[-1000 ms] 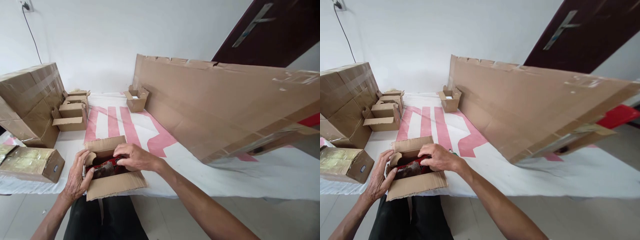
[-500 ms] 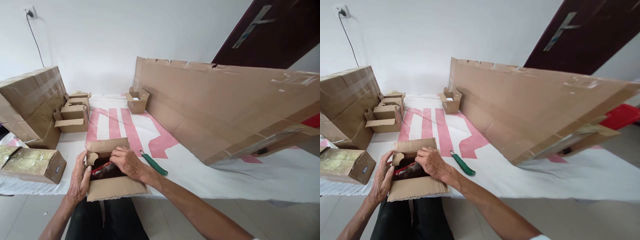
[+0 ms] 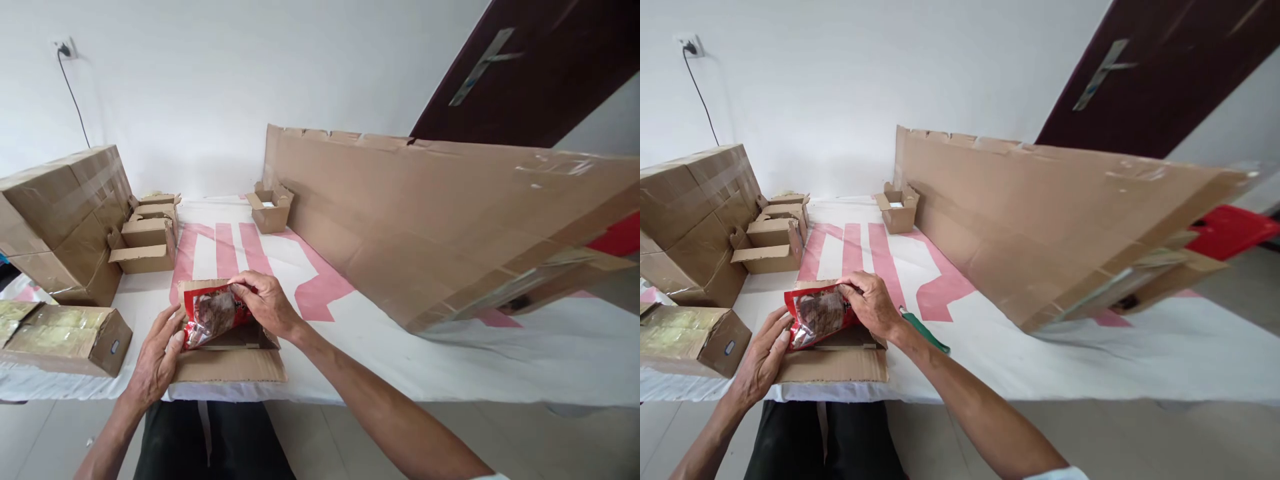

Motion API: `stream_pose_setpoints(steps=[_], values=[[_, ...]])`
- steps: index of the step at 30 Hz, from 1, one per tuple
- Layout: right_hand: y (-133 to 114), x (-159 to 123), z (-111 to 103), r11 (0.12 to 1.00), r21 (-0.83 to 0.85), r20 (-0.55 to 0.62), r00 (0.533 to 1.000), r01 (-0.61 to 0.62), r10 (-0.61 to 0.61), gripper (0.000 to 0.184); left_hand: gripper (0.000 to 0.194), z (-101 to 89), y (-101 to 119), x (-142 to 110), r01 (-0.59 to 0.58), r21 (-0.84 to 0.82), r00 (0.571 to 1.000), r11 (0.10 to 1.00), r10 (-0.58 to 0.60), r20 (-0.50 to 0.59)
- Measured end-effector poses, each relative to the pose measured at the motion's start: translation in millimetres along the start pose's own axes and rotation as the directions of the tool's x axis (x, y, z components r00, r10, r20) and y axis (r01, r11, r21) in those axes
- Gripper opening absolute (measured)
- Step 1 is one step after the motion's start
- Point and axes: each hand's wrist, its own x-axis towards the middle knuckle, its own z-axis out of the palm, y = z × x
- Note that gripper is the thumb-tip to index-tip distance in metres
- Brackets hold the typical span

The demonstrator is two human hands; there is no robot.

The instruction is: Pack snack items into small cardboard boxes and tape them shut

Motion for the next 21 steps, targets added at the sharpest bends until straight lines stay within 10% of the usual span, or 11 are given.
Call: stream_pose_setpoints(steps=[12,21], values=[[-24.3,79.9,6.9,0.996,0.063,0.271,0.960,0.055,-0.071,0.019,0.065,-34.7,43.3,56.8,0.271,-0.539,0.960,0.798,-0.268,0.086],[-32.9,107.4,19.8,0.972,-0.089,0.406,0.899,0.219,-0.166,0.020,0.047,-24.7,37.3,57.4,0.352,-0.504,0.927,0.789,-0.369,0.071]])
